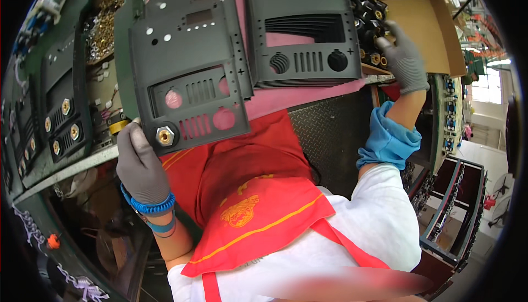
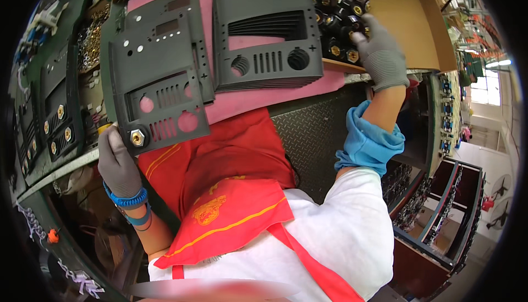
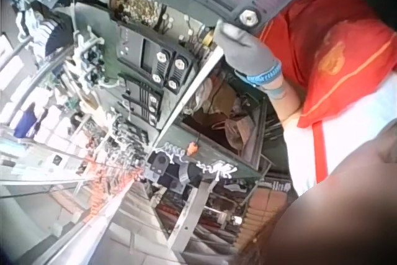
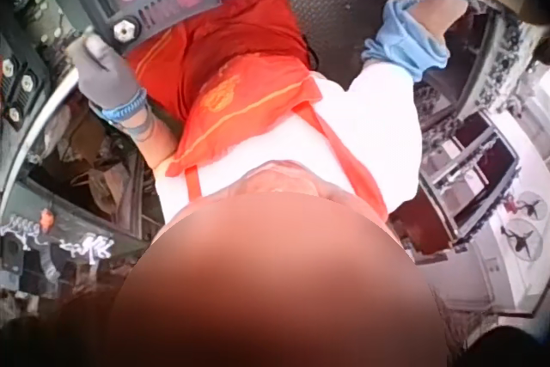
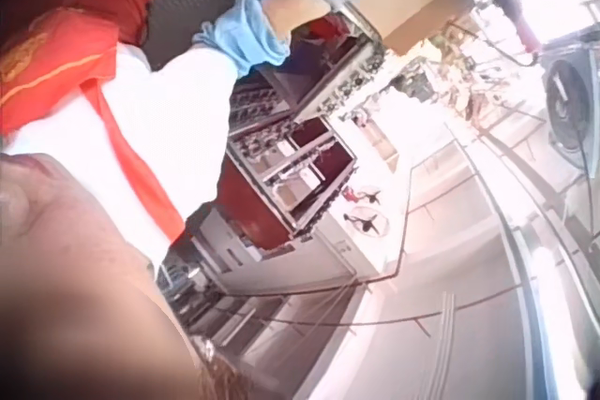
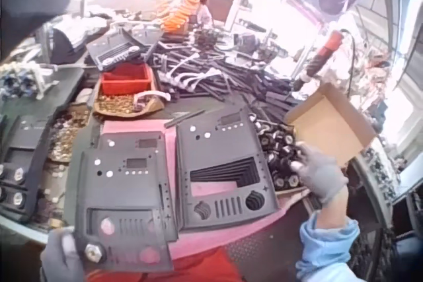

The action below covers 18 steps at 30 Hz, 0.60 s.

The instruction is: Assembling electrical connector components onto plastic panels at a workshop workstation.

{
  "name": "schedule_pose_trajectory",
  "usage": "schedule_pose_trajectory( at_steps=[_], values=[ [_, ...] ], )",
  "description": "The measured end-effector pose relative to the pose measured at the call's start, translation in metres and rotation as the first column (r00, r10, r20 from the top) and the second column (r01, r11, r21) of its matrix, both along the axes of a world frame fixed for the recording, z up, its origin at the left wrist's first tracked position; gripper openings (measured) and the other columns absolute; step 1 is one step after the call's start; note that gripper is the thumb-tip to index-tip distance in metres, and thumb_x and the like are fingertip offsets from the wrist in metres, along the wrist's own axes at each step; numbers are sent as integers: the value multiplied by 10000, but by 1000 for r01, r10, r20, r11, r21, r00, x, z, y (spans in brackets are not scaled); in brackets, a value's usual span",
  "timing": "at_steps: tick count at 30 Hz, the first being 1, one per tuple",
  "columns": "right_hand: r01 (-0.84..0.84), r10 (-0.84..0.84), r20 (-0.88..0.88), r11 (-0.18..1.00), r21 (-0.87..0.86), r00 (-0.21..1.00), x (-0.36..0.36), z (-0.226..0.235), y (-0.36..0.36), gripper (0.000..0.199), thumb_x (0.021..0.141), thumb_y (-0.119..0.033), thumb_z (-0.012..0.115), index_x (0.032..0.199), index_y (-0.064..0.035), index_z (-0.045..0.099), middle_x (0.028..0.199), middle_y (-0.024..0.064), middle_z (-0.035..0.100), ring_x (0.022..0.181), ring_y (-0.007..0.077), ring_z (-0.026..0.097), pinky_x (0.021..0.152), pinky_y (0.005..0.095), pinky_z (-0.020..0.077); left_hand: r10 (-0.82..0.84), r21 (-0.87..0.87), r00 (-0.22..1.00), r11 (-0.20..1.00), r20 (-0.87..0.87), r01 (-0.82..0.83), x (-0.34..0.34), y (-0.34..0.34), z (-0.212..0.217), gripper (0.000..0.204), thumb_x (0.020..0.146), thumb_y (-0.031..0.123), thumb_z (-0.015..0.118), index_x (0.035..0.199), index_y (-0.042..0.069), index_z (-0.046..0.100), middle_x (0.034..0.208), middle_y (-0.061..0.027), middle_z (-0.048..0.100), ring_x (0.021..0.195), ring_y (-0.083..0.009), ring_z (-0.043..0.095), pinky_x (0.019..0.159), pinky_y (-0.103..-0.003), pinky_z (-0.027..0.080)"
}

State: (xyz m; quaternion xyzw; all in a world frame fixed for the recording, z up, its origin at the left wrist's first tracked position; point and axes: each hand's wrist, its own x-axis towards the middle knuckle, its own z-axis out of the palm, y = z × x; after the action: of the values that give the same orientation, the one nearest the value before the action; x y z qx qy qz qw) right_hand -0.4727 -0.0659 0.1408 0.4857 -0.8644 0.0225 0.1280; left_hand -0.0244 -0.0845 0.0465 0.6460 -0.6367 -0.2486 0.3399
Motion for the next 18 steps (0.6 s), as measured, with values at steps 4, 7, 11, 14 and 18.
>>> schedule_pose_trajectory(
  at_steps=[4,7,11,14,18],
  values=[
    [-51,50,12,990,129,999,-14,-24,10,493,846,-366,683,1269,-140,571,1112,117,667,1043,318,628,894,425,485,-35,-49,999,998,30,37,-6,-3,-5,331,1007,231,478,1158,-42,589,974,-193,668,879,-263,670,786,-333,512],
    [-86,97,-127,992,92,987,-11,-26,11,494,832,-341,696,1255,-116,576,1118,141,659,1034,321,629,898,439,483,-48,-88,999,995,22,50,-5,-4,-5,353,1003,227,489,1182,-65,575,1005,-197,668,896,-263,666,792,-333,511],
    [-231,275,41,873,-429,961,32,-10,18,402,847,-173,677,1220,-67,571,1116,140,650,984,269,660,871,418,513,35,-245,996,969,85,-13,2,-5,-1,356,998,208,502,1190,-84,570,1028,-192,668,908,-261,661,801,-333,513],
    [-137,651,481,666,-734,587,109,6,13,431,833,24,629,1243,-28,508,1061,99,624,941,195,649,833,310,533,188,-320,980,926,-63,-199,-1,12,12,297,960,143,572,1178,-57,598,1121,-168,650,1007,-223,631,835,-309,508],
    [-689,729,681,458,-561,-70,161,6,7,575,700,96,624,1256,8,508,1223,172,533,1137,235,526,969,335,421,-323,-606,890,652,323,456,-25,26,37,332,820,54,698,1150,53,657,1078,-152,624,915,-288,638,817,-390,529]
  ],
)
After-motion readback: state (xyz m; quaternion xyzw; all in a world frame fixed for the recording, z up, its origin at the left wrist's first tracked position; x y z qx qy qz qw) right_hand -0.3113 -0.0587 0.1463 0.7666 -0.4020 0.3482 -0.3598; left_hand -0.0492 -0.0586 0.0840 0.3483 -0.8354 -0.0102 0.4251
